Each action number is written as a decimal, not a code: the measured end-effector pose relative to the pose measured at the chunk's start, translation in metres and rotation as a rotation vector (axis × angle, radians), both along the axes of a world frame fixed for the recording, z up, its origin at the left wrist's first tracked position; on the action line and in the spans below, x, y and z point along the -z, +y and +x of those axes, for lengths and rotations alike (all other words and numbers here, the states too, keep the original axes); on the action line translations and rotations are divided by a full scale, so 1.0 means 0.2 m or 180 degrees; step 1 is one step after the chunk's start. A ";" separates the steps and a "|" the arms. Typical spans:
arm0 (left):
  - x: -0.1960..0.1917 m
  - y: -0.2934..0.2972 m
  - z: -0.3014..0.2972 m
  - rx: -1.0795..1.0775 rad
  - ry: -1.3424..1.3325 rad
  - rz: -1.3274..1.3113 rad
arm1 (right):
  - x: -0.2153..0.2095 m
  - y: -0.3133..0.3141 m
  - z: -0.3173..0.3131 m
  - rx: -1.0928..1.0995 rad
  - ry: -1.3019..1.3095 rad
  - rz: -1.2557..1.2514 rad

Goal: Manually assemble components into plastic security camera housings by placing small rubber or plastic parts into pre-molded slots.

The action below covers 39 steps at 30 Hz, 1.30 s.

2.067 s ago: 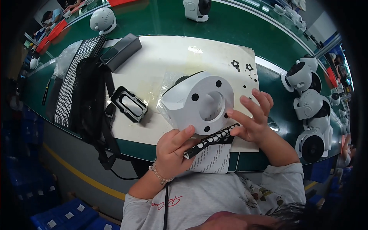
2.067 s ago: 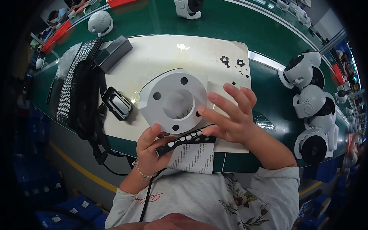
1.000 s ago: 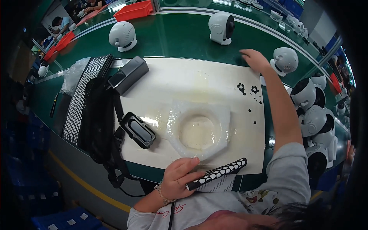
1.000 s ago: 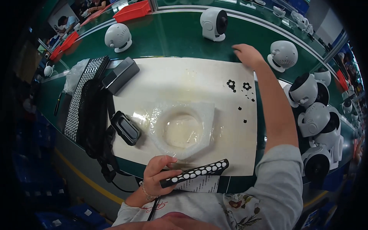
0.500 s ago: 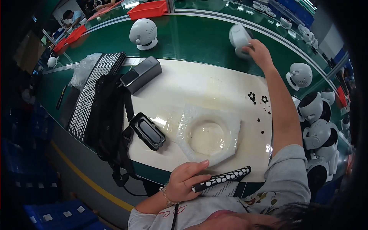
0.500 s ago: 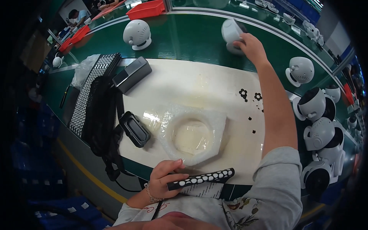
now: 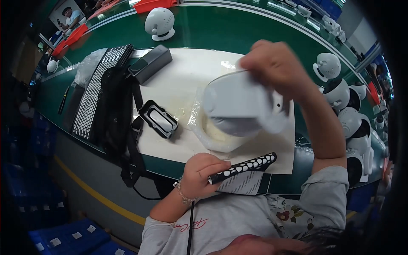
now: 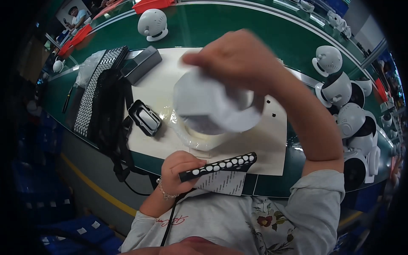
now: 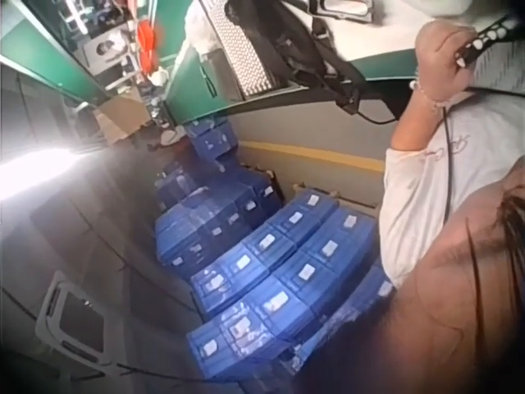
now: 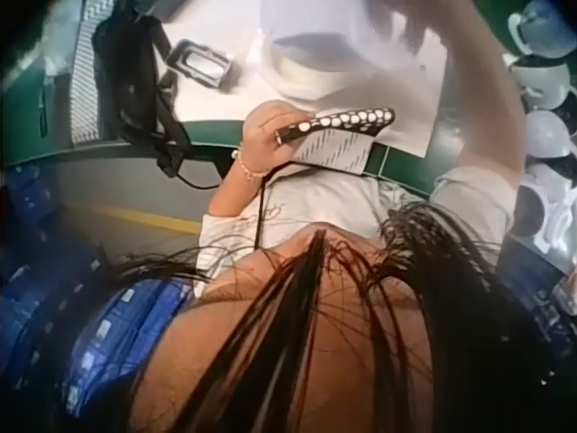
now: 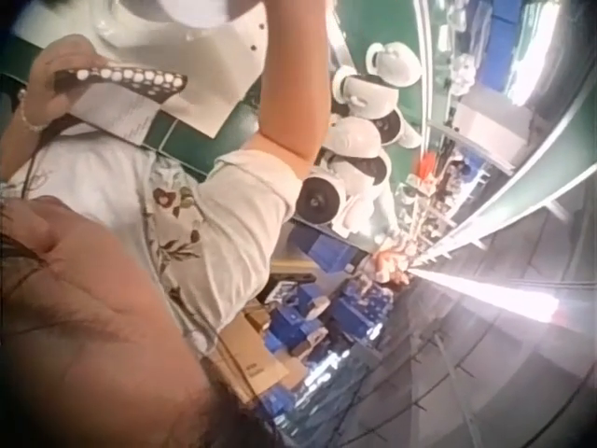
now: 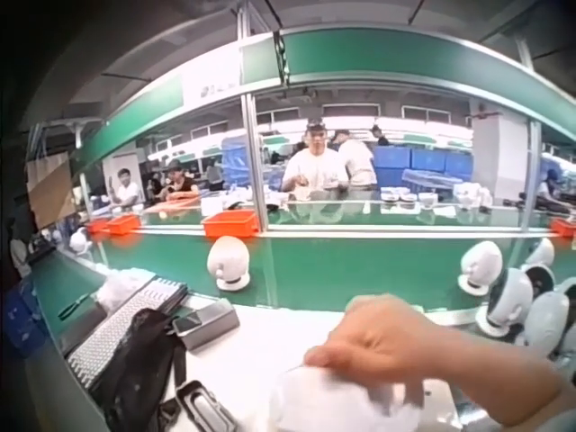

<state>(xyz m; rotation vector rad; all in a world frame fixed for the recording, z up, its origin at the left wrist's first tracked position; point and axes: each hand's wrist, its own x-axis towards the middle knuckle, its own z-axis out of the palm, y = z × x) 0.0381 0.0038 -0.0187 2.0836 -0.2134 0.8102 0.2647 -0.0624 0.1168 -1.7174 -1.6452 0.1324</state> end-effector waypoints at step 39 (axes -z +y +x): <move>0.05 -0.01 -0.02 -0.0284 -0.0146 -0.0321 | 0.38 -0.42 -0.48 -0.0498 -0.0994 0.0838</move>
